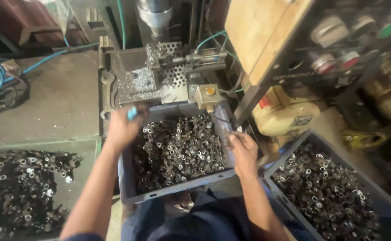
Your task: The person picks small machined metal fittings from a bin, seats them one at a time into the fixture of a top facing and chamfering machine, and moves processed parts into a separate bin, occasionally using a rod to poke or reposition parts in the bins.
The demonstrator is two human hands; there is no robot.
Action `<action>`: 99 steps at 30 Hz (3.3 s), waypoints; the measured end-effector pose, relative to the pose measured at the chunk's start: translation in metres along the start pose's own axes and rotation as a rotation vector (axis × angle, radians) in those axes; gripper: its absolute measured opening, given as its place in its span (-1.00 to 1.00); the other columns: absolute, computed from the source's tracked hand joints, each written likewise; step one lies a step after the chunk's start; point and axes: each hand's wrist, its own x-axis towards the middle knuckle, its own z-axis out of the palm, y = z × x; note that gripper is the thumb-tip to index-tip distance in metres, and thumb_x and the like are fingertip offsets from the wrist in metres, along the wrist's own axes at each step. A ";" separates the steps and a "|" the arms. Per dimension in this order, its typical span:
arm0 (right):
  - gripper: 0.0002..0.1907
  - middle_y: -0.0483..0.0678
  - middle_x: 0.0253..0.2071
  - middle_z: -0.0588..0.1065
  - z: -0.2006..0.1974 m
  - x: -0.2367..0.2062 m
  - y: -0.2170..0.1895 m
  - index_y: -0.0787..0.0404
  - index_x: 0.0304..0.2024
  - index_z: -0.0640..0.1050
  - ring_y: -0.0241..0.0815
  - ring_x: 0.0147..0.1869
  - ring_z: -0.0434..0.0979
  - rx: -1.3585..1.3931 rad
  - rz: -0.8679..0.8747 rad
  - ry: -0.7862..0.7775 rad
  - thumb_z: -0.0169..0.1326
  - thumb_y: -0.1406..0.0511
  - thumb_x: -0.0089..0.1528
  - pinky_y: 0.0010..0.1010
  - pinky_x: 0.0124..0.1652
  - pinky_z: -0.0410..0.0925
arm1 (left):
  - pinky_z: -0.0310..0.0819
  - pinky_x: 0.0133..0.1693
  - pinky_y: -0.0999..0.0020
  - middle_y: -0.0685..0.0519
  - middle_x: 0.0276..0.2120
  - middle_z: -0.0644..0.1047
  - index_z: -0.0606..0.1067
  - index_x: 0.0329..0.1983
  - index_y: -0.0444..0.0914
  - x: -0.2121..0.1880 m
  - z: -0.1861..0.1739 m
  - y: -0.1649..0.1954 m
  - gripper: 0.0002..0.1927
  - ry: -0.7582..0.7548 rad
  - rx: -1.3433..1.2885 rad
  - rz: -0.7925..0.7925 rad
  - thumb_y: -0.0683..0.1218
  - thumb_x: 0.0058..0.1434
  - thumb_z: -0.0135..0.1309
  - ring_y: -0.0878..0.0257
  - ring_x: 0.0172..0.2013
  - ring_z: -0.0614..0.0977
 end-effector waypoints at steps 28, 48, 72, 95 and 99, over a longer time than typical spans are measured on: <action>-0.86 -0.04 -0.28 0.52 0.251 0.183 0.047 0.29 -0.19 0.56 -0.25 -0.36 0.50 0.184 0.172 -0.077 0.19 0.34 0.26 -0.45 -0.39 0.46 | 0.54 -0.25 0.09 -0.06 -0.27 0.61 0.58 -0.05 -0.22 -0.154 0.009 -0.010 -0.74 0.022 0.280 -0.076 -0.14 0.18 0.13 -0.10 -0.29 0.64; -0.66 0.06 0.09 0.55 0.097 0.083 -0.037 0.25 0.14 0.58 0.10 0.21 0.50 -1.171 -0.825 -0.311 0.24 0.31 0.32 -0.14 0.18 0.38 | 0.55 -0.18 0.16 -0.15 -0.20 0.62 0.56 0.00 -0.27 -0.167 0.008 -0.014 -0.78 0.223 0.145 -0.121 -0.21 0.29 0.19 -0.10 -0.23 0.66; -0.84 0.09 -0.17 0.58 0.138 0.057 0.051 0.25 -0.14 0.61 0.15 -0.08 0.60 -1.177 -0.502 -0.677 0.12 0.36 0.24 -0.08 -0.08 0.43 | 0.56 -0.16 0.13 -0.15 -0.17 0.62 0.56 -0.01 -0.27 -0.159 0.010 -0.010 -0.79 0.241 0.187 -0.065 -0.18 0.30 0.19 -0.12 -0.20 0.66; -0.73 0.07 -0.08 0.61 0.084 -0.047 -0.036 0.38 0.01 0.58 -0.16 -0.03 0.63 0.335 0.246 -0.426 0.14 0.58 0.26 -0.33 0.02 0.49 | 0.54 -0.19 0.13 -0.16 -0.20 0.62 0.58 -0.02 -0.27 -0.159 0.012 0.002 -0.82 0.230 0.187 -0.074 -0.20 0.32 0.15 -0.11 -0.24 0.66; -0.73 0.07 -0.10 0.61 0.083 -0.052 -0.036 0.39 0.00 0.58 -0.17 -0.04 0.63 0.251 0.200 -0.361 0.16 0.60 0.25 -0.33 0.02 0.50 | 0.54 -0.19 0.15 -0.18 -0.21 0.62 0.59 0.00 -0.29 -0.163 0.013 -0.004 -0.80 0.216 0.203 -0.090 -0.20 0.32 0.17 -0.09 -0.25 0.66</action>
